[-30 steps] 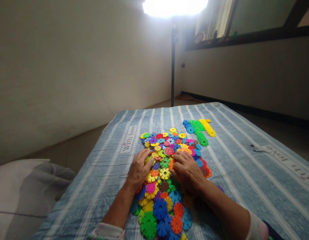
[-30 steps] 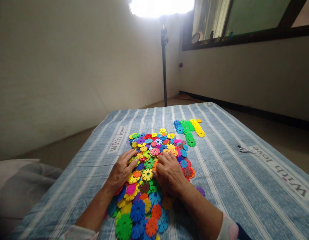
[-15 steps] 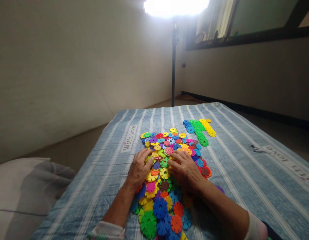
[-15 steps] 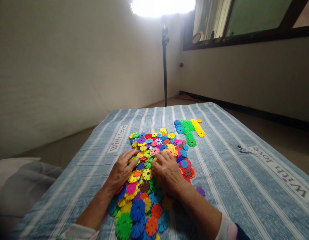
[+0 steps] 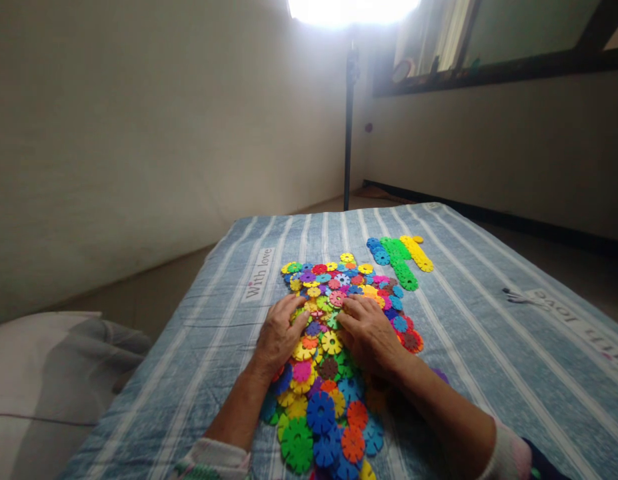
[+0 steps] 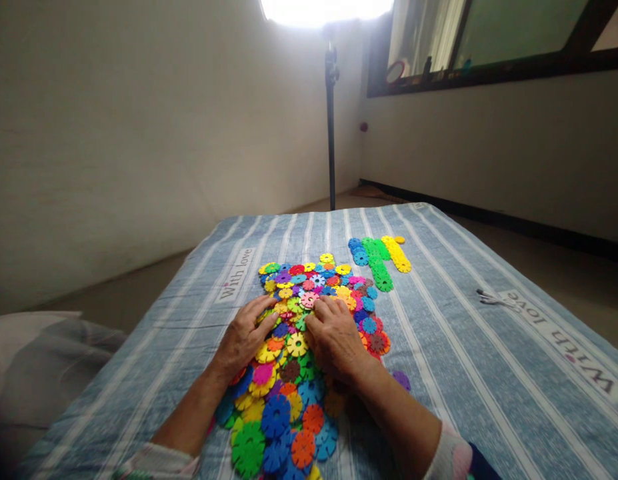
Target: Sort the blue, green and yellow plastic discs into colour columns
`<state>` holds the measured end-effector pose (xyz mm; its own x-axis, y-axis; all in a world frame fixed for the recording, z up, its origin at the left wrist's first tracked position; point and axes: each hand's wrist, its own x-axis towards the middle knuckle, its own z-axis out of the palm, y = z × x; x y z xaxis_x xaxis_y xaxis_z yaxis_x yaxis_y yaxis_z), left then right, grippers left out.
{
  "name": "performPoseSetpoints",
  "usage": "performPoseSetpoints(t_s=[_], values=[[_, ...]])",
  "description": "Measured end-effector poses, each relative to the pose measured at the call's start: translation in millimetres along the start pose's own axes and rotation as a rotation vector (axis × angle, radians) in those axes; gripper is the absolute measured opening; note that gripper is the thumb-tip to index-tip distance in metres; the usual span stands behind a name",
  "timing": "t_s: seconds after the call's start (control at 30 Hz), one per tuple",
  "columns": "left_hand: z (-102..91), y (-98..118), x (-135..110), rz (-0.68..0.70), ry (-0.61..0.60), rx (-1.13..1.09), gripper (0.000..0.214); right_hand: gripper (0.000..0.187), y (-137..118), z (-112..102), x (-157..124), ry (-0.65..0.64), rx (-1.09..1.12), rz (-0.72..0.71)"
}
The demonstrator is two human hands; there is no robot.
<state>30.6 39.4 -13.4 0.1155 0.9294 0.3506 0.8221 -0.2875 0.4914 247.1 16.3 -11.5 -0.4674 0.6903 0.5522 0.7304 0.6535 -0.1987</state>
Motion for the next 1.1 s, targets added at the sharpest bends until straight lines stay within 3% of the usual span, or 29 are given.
performPoseSetpoints(t_s=[0.13,0.2,0.3,0.47,0.73,1.1], values=[[-0.3,1,0,-0.007,-0.01,-0.001,0.039,0.008,4,-7,-2,0.035,0.116,-0.034],[-1.1,1,0,-0.007,-0.016,-0.003,0.039,0.005,6,-10,-4,-0.011,0.192,-0.066],[-2.5,2,0,-0.005,-0.021,-0.003,0.04,0.019,8,-14,-6,-0.123,0.242,-0.092],[-2.3,1,0,0.009,-0.005,-0.01,0.038,0.04,4,-24,-5,-0.267,0.142,-0.1],[-1.8,1,0,0.011,0.0,-0.023,0.036,0.044,-9,-35,0,-0.324,0.041,-0.137],[-2.0,2,1,0.012,-0.017,-0.021,0.04,0.041,-7,-31,1,-0.351,0.042,-0.133]])
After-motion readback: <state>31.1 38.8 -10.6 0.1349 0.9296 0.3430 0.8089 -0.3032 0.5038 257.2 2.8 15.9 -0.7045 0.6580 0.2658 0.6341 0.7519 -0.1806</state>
